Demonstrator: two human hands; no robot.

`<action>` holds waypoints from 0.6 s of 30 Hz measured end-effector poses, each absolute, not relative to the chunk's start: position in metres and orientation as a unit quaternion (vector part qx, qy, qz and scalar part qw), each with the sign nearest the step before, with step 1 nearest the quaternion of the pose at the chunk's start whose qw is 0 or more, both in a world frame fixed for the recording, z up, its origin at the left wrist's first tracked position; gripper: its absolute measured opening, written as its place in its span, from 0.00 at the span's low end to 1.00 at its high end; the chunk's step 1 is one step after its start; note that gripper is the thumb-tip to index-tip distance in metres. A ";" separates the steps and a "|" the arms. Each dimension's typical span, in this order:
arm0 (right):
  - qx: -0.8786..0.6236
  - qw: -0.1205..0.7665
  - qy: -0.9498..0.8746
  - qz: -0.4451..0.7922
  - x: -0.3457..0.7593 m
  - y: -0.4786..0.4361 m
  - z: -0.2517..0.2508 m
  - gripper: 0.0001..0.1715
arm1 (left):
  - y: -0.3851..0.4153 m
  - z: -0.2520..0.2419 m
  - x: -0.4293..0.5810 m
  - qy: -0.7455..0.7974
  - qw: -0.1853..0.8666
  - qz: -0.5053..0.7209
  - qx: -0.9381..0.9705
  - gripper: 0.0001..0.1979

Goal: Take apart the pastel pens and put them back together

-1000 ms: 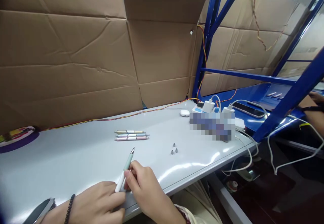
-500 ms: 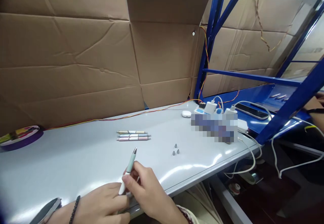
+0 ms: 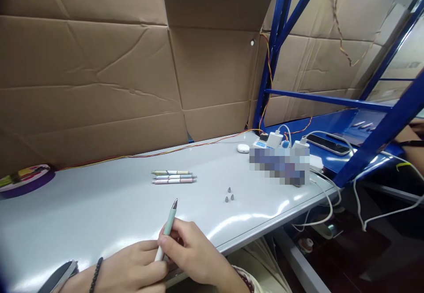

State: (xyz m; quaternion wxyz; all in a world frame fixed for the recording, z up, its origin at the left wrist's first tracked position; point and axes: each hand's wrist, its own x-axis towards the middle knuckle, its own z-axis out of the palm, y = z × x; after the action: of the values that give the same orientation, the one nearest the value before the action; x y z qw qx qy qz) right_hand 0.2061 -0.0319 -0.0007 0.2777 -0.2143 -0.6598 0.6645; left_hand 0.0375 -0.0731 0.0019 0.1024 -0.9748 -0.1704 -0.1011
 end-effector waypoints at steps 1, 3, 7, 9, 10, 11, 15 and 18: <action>-0.214 0.276 -0.663 0.662 0.206 -0.032 0.000 0.12 | -0.074 0.004 0.039 -0.170 0.110 -0.098 -0.975 0.13; -0.216 0.274 -0.670 0.655 0.207 -0.032 0.001 0.11 | -0.075 0.007 0.042 -0.174 0.124 -0.098 -0.972 0.15; -0.222 0.278 -0.674 0.648 0.208 -0.031 0.002 0.12 | -0.076 0.011 0.046 -0.188 0.133 -0.107 -0.967 0.16; -0.224 0.278 -0.675 0.646 0.208 -0.031 0.001 0.12 | -0.077 0.012 0.047 -0.192 0.128 -0.107 -0.967 0.16; -0.225 0.279 -0.675 0.645 0.209 -0.031 0.001 0.12 | -0.077 0.013 0.048 -0.194 0.124 -0.106 -0.967 0.16; -0.226 0.279 -0.675 0.644 0.209 -0.030 0.000 0.12 | -0.077 0.013 0.048 -0.197 0.118 -0.105 -0.967 0.16; -0.226 0.274 -0.675 0.646 0.210 -0.029 -0.001 0.13 | -0.078 0.010 0.047 -0.206 0.090 -0.108 -0.968 0.13; -0.211 0.296 -0.640 0.677 0.208 -0.028 -0.004 0.14 | -0.076 0.006 0.043 -0.211 0.060 -0.115 -0.969 0.09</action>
State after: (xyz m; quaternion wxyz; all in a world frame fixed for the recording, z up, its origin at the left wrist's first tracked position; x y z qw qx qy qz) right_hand 0.2078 -0.0279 -0.0040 0.2956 -0.2111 -0.6399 0.6772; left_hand 0.0434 -0.0764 0.0061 0.0602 -0.9688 -0.2111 -0.1150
